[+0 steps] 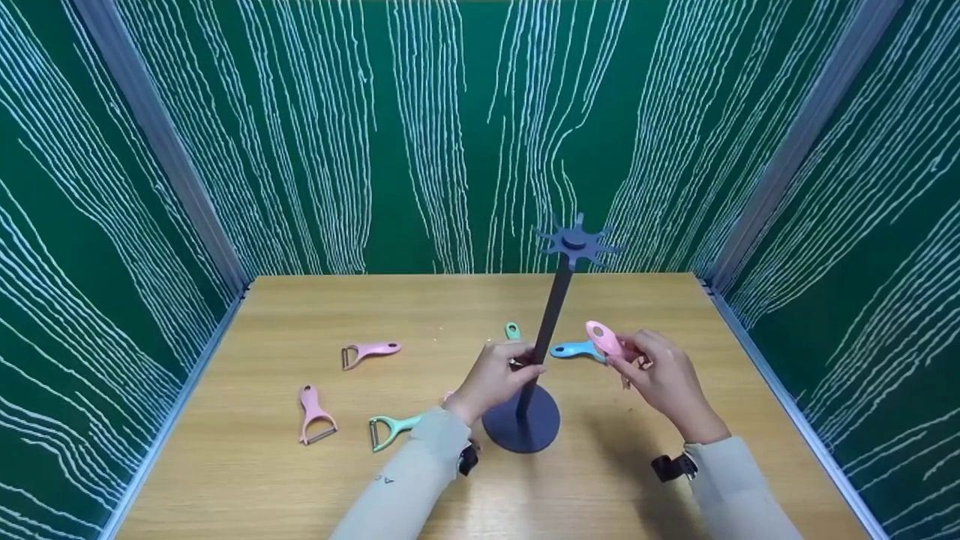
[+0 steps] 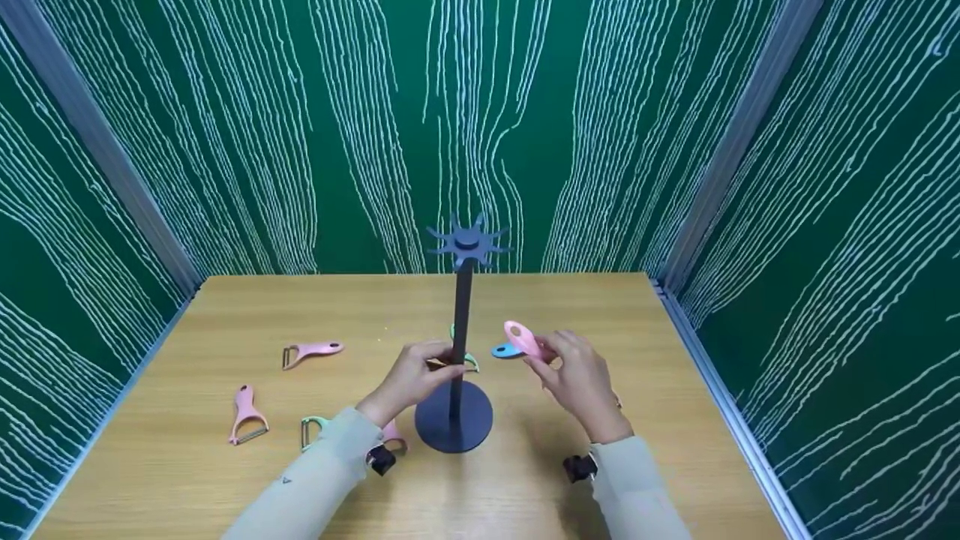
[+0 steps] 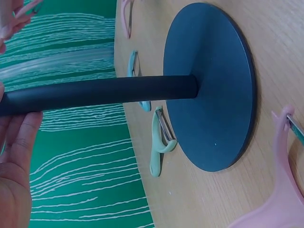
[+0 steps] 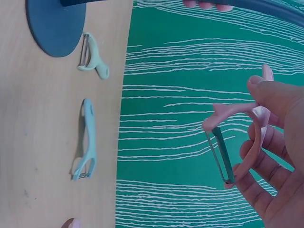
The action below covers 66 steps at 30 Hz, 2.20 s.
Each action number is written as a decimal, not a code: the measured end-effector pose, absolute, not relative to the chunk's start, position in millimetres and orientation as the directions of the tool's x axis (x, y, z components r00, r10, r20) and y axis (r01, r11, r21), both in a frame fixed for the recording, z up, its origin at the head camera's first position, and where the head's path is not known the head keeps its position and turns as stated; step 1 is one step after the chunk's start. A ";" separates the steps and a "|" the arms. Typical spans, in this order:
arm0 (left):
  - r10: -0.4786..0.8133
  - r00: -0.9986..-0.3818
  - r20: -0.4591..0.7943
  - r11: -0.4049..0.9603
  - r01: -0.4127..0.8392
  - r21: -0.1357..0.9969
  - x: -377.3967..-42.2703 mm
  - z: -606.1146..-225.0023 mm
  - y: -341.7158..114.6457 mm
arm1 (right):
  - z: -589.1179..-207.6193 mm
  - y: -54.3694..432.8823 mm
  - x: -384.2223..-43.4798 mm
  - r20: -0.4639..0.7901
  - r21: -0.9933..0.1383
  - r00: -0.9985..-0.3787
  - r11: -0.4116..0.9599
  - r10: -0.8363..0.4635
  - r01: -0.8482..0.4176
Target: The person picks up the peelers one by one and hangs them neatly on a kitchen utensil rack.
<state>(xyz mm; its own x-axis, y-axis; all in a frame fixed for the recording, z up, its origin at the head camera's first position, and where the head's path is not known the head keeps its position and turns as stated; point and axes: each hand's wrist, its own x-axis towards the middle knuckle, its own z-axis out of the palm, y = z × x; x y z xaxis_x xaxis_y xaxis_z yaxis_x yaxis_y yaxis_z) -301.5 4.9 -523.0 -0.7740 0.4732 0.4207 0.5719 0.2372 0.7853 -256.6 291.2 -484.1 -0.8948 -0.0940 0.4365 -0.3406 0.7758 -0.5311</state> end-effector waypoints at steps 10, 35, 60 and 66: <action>0.465 -0.783 0.413 0.253 0.564 0.786 -301.6 -522.9 5.0 | -475.7 284.6 -254.2 0.630 -0.497 -0.771 0.718 -0.087 -0.487; 0.469 -0.796 0.383 0.241 0.533 0.811 -301.9 -522.9 5.5 | -436.9 261.4 -237.0 0.850 -0.339 -0.515 0.634 -0.110 -0.695; 0.476 -0.799 0.368 0.251 0.524 0.814 -301.0 -521.7 4.9 | -401.2 239.0 -217.4 0.929 -0.314 -0.370 0.525 -0.003 -0.792; 0.466 -0.803 0.371 0.235 0.516 0.824 -301.4 -522.0 6.1 | -394.1 232.9 -219.1 0.932 -0.329 -0.360 0.509 0.040 -0.795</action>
<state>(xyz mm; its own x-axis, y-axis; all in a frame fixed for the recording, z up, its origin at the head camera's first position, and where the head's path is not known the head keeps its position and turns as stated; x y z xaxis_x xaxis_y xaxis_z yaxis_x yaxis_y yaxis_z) -301.4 6.1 -522.0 -0.8032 0.4664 0.3706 0.5164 0.2348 0.8235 -219.1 232.9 -394.1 -0.3600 0.0398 0.9321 -0.7954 0.5091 -0.3289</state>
